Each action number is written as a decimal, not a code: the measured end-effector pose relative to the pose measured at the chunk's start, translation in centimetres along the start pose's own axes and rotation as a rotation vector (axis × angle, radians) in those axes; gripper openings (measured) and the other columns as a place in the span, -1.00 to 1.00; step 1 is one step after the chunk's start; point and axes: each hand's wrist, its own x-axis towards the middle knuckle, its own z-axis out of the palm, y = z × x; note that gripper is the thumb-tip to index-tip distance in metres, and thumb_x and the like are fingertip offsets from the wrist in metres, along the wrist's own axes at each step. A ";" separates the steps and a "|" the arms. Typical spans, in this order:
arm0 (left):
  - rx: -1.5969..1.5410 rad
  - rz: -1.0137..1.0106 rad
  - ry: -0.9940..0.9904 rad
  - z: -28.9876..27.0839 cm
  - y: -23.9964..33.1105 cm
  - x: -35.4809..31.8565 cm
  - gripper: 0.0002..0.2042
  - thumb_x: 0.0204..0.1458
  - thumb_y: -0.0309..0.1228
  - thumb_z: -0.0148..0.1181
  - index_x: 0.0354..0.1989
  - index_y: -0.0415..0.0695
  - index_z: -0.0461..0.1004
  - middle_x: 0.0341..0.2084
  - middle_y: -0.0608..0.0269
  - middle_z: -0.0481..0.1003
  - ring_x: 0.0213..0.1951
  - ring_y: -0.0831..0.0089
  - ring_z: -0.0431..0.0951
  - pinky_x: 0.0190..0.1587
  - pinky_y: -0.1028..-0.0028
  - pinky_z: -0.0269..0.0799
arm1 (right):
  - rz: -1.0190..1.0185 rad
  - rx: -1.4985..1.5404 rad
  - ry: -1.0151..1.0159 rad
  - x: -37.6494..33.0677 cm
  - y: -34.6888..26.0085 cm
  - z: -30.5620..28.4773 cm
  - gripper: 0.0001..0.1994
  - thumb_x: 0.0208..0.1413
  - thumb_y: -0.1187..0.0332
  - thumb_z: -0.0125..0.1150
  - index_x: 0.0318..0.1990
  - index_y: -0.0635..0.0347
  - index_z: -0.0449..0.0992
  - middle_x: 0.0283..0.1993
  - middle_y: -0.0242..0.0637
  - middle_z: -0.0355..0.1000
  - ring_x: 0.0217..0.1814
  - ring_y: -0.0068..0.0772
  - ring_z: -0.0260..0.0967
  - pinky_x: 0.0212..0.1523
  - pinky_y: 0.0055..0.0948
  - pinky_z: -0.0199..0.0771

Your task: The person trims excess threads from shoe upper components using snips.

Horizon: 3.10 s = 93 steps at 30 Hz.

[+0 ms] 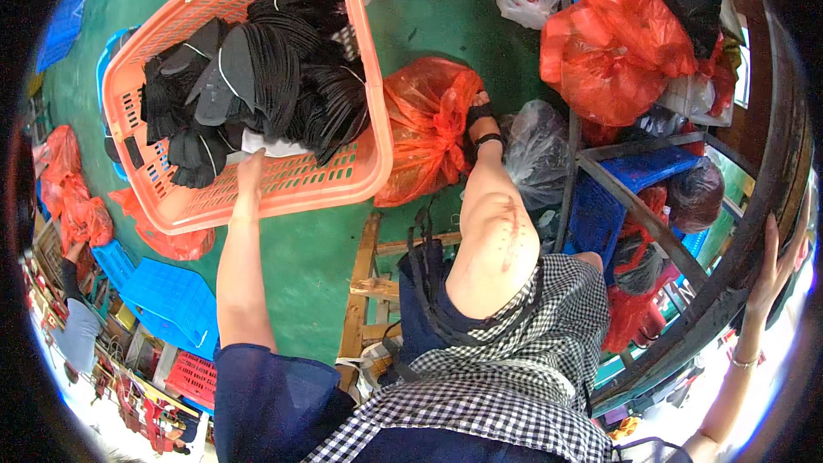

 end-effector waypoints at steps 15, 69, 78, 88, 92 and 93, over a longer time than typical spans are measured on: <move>-1.105 0.900 -0.009 -7.7 23.6 -42.7 -0.13 0.03 -0.75 0.15 0.51 -0.09 -0.16 0.33 0.11 0.23 0.27 0.32 0.34 0.22 0.36 0.40 | -0.149 0.185 0.186 2.6 -9.0 1.0 -0.30 0.08 0.32 0.24 0.42 0.10 0.20 0.47 -0.11 0.14 0.53 -0.05 0.02 0.50 -0.17 -0.07; -0.886 1.704 -0.501 6.2 23.6 -76.4 -0.10 -0.06 -0.86 0.16 0.45 -0.16 -0.17 0.31 -0.04 0.15 0.30 0.17 0.29 0.24 0.15 0.44 | 0.206 1.856 -0.076 -33.9 -2.9 -9.3 -0.66 0.30 0.34 0.19 0.12 0.38 0.50 -0.10 -0.27 0.58 -0.12 -0.52 0.53 -0.03 -0.50 0.58; -0.622 1.482 -0.800 8.3 26.1 -74.1 -0.47 0.16 -0.72 0.11 0.31 -0.23 0.16 -0.21 0.16 0.50 -0.17 0.47 0.59 -0.14 0.52 0.56 | 0.887 1.344 0.307 -46.1 6.9 -8.0 -0.70 0.34 0.24 0.11 -0.03 0.36 0.51 -0.39 -0.44 0.48 -0.49 -0.71 0.36 -0.52 -0.66 0.37; -0.225 1.503 -0.923 13.5 28.5 -73.9 -0.79 0.18 -0.64 0.16 -0.02 -0.23 0.49 -0.34 0.31 0.56 -0.24 0.57 0.61 -0.17 0.60 0.52 | 1.287 0.910 0.401 -59.3 10.0 -3.7 -0.55 0.29 0.36 0.10 0.29 0.26 0.25 0.06 -0.18 0.41 -0.20 -0.52 0.44 -0.36 -0.56 0.49; -0.191 1.490 -0.927 14.9 30.6 -73.0 -0.82 0.17 -0.65 0.16 -0.06 -0.25 0.52 -0.34 0.31 0.57 -0.25 0.58 0.61 -0.16 0.59 0.54 | 1.038 0.459 0.494 -57.5 11.5 -6.4 -0.63 0.31 0.41 0.07 0.23 0.23 0.34 0.10 -0.26 0.39 -0.06 -0.48 0.39 0.02 -0.48 0.41; -0.193 1.465 -0.902 15.2 31.2 -72.6 -0.82 0.17 -0.65 0.16 -0.07 -0.25 0.52 -0.34 0.31 0.57 -0.26 0.58 0.61 -0.16 0.59 0.54 | 1.035 0.458 0.489 -55.6 12.4 -7.3 -0.63 0.31 0.41 0.07 0.23 0.23 0.34 0.10 -0.26 0.39 -0.06 -0.48 0.39 0.02 -0.48 0.41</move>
